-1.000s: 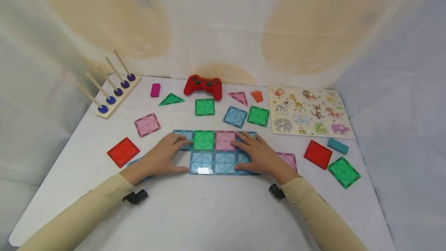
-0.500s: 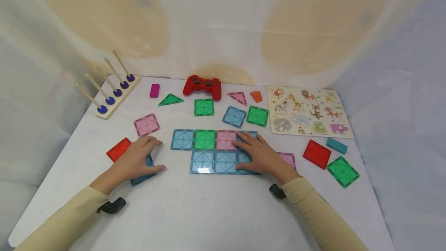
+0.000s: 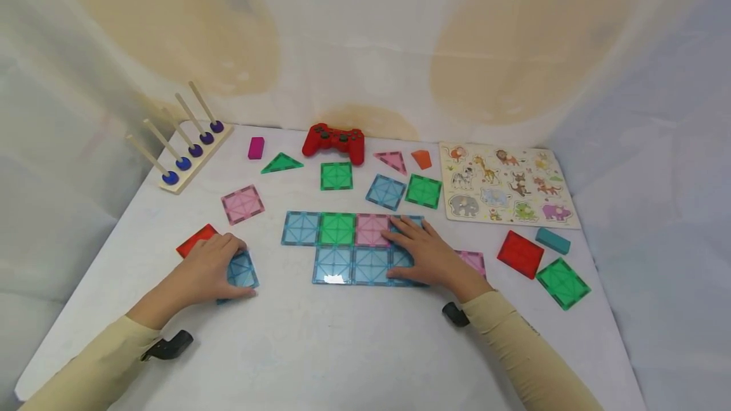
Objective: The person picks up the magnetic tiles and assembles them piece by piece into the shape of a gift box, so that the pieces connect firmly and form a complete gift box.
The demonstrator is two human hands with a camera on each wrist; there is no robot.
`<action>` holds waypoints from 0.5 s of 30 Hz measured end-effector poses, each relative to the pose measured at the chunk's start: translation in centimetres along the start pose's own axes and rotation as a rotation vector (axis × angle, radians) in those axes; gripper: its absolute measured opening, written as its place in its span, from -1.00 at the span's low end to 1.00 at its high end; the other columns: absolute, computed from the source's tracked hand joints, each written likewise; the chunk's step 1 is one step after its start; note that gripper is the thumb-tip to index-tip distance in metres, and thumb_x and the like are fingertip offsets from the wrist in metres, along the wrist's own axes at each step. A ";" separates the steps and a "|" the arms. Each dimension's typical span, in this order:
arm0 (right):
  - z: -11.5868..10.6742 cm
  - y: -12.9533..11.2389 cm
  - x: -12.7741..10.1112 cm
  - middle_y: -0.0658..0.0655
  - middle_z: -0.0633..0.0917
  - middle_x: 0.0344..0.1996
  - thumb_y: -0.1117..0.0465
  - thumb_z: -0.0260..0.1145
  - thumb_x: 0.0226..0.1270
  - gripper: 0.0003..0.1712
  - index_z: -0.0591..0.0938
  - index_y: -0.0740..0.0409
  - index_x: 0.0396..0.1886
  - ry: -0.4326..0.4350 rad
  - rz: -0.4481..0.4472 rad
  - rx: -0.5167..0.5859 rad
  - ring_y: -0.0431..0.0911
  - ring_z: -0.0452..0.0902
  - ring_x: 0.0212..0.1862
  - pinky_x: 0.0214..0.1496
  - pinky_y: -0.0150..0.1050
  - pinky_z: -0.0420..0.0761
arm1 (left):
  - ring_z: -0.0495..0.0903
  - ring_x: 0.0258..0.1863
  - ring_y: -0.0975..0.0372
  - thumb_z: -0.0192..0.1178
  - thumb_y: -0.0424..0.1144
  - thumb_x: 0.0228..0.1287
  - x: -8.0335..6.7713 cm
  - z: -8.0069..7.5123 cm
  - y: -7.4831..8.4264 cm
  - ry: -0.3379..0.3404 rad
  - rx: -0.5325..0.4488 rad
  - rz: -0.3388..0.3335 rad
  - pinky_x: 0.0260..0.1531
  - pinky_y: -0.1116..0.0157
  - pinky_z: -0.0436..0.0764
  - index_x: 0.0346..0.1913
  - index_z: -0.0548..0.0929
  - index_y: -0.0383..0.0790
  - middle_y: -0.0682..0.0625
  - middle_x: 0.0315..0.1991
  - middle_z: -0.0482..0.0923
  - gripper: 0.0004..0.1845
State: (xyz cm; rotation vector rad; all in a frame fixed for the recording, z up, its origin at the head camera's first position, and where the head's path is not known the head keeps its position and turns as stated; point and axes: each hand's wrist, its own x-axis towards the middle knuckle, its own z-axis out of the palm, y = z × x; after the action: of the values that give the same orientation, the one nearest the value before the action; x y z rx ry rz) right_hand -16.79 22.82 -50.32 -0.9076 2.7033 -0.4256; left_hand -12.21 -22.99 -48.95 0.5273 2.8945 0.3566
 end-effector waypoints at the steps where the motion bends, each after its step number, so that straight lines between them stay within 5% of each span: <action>1: 0.0 0.0 0.0 0.12 0.09 0.62 -0.39 0.40 0.19 0.06 0.28 -0.11 0.60 -0.001 0.001 -0.001 0.13 -0.13 0.63 0.58 0.26 -0.14 | 0.47 0.05 0.02 0.54 0.37 -0.20 0.0 0.0 0.1 0.002 0.000 0.009 0.04 -0.09 0.51 0.14 0.58 -0.22 -0.10 0.04 0.56 -0.07; 15: 0.1 0.1 0.0 0.11 0.07 0.63 -0.39 0.40 0.19 0.06 0.26 -0.13 0.61 -0.008 0.011 -0.005 0.11 -0.15 0.63 0.58 0.25 -0.17 | 0.52 0.07 0.09 0.57 0.20 -0.08 2.3 1.4 3.1 0.076 -0.060 0.158 -0.02 0.06 0.69 0.28 0.56 -0.17 -0.07 0.16 0.52 -0.13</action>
State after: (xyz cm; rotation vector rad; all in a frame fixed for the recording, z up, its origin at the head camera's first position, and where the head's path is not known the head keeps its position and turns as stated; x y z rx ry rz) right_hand -16.79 22.84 -50.43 -0.8929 2.7018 -0.4120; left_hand -13.01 -19.04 -49.80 0.7498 2.9111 0.4946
